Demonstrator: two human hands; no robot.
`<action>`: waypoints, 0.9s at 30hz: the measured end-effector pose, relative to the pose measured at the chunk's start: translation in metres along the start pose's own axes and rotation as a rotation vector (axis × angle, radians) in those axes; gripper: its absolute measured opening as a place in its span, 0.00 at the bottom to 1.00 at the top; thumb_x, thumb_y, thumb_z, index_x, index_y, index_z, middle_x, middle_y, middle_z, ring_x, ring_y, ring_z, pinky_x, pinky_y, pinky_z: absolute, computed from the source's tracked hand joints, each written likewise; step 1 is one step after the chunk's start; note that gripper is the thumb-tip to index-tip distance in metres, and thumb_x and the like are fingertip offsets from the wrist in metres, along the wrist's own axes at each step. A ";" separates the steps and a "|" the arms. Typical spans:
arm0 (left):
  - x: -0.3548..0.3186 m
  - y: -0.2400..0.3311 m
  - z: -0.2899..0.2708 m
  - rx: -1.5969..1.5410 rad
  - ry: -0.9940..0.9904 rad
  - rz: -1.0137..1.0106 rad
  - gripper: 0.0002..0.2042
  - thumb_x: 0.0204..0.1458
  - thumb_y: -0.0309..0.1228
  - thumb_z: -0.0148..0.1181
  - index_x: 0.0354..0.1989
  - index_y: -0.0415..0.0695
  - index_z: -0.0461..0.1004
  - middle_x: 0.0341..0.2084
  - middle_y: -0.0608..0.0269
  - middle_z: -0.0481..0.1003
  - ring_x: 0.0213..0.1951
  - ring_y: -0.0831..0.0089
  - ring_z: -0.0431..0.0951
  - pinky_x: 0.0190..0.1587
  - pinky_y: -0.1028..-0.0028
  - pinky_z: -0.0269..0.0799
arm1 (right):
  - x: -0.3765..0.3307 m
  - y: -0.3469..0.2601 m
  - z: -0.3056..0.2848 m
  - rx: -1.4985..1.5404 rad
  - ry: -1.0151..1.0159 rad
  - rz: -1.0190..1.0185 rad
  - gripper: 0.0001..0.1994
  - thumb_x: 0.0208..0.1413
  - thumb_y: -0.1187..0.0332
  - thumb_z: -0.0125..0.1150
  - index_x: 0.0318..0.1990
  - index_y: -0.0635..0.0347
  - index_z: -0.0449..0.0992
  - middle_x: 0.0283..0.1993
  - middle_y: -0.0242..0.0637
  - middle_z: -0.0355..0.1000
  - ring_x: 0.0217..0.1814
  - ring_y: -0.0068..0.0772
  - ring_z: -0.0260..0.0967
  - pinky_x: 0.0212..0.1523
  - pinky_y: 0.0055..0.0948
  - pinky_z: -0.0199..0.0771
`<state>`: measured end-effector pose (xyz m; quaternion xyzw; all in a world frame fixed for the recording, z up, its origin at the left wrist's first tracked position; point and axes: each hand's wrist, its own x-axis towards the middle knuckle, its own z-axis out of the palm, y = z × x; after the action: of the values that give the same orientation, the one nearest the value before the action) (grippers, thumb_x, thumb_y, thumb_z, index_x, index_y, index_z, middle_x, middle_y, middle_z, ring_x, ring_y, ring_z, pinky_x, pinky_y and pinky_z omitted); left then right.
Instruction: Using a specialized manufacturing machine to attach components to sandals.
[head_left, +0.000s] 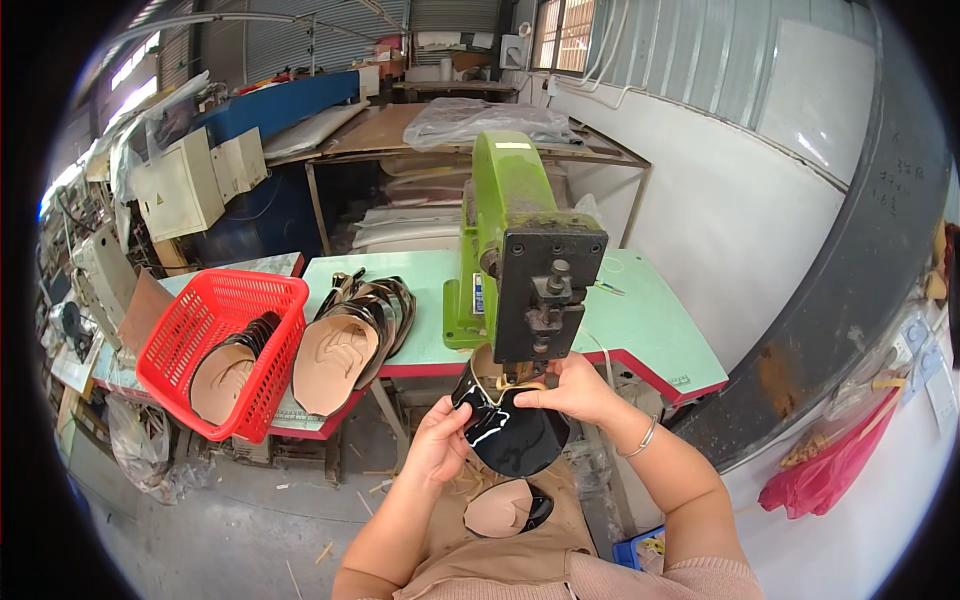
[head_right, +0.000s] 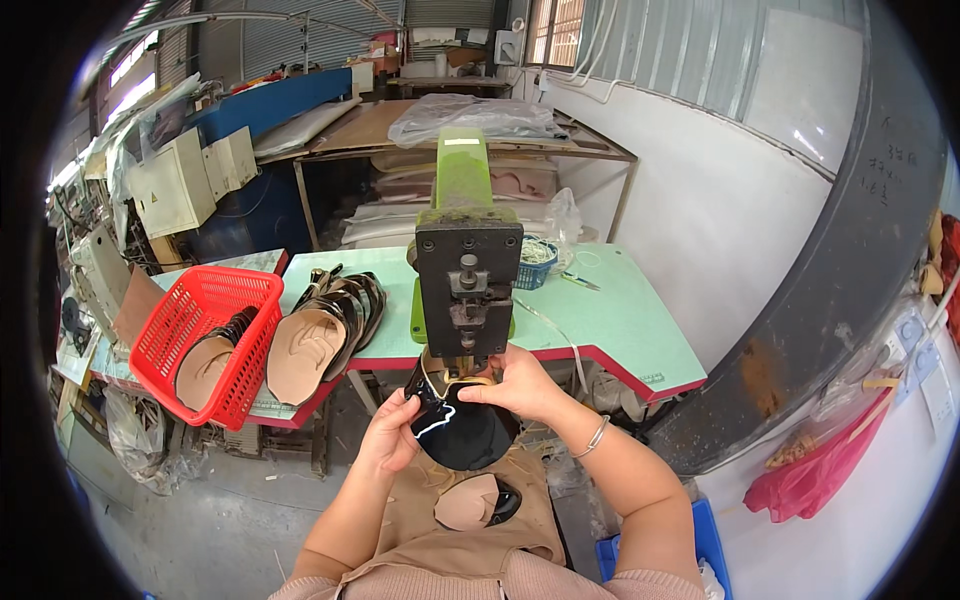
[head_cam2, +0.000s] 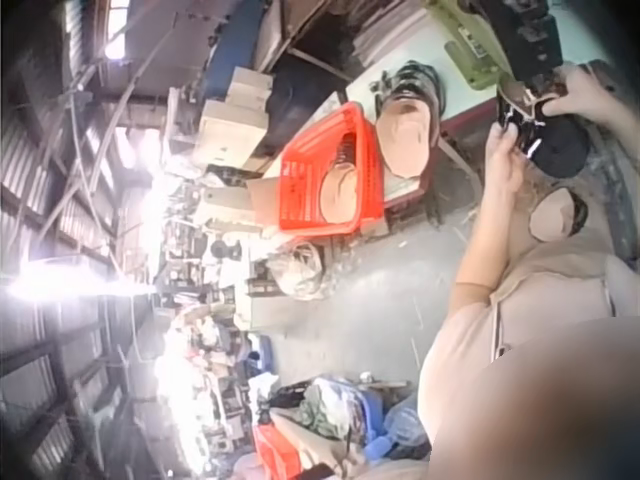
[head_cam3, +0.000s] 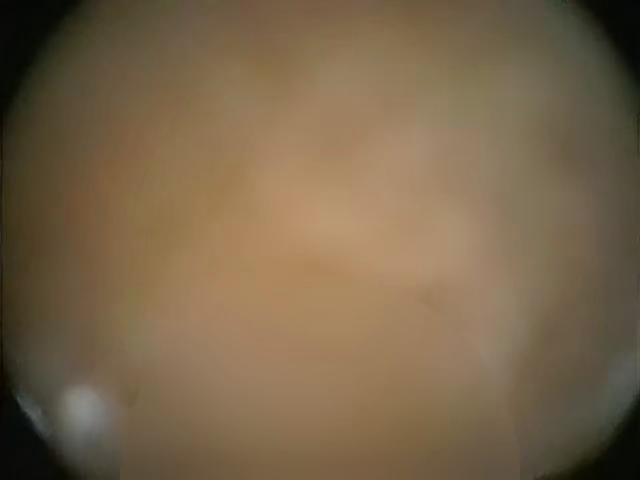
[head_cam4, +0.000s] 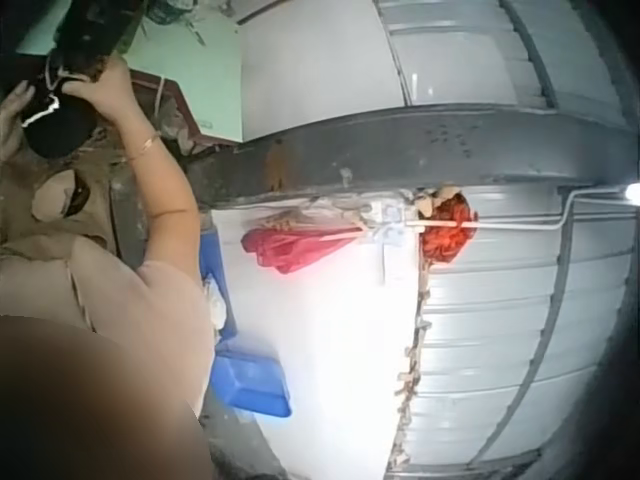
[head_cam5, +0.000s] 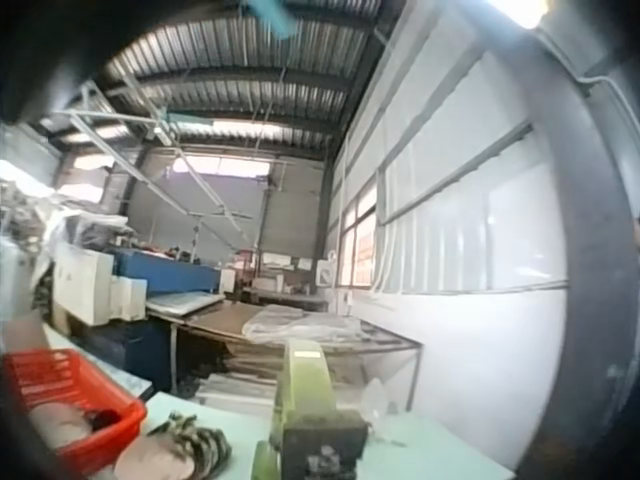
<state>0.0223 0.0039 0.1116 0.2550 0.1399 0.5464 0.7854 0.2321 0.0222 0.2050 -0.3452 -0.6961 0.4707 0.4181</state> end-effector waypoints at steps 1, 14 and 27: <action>-0.001 0.000 0.000 0.015 0.031 0.002 0.06 0.54 0.25 0.52 0.39 0.44 0.69 0.41 0.60 0.74 0.44 0.69 0.75 0.47 0.68 0.72 | 0.002 -0.004 0.001 0.000 -0.031 -0.017 0.29 0.39 0.73 0.70 0.50 0.65 0.64 0.48 0.36 0.68 0.47 0.25 0.66 0.50 0.27 0.65; -0.009 -0.004 0.021 0.070 0.056 0.006 0.06 0.52 0.26 0.56 0.37 0.45 0.68 0.36 0.61 0.75 0.37 0.73 0.77 0.37 0.72 0.78 | 0.003 0.014 -0.021 -0.190 0.000 0.088 0.28 0.34 0.70 0.74 0.48 0.61 0.70 0.45 0.30 0.71 0.42 0.24 0.65 0.42 0.26 0.65; -0.005 -0.001 -0.001 0.126 0.174 0.042 0.07 0.52 0.25 0.55 0.39 0.44 0.68 0.38 0.62 0.73 0.38 0.73 0.76 0.40 0.72 0.75 | 0.014 0.003 -0.003 -0.398 0.032 -0.130 0.33 0.30 0.66 0.75 0.49 0.58 0.69 0.48 0.38 0.70 0.48 0.33 0.68 0.50 0.31 0.68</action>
<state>0.0207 -0.0006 0.1101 0.2583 0.2360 0.5731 0.7410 0.2293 0.0363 0.2064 -0.3828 -0.7894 0.2902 0.3821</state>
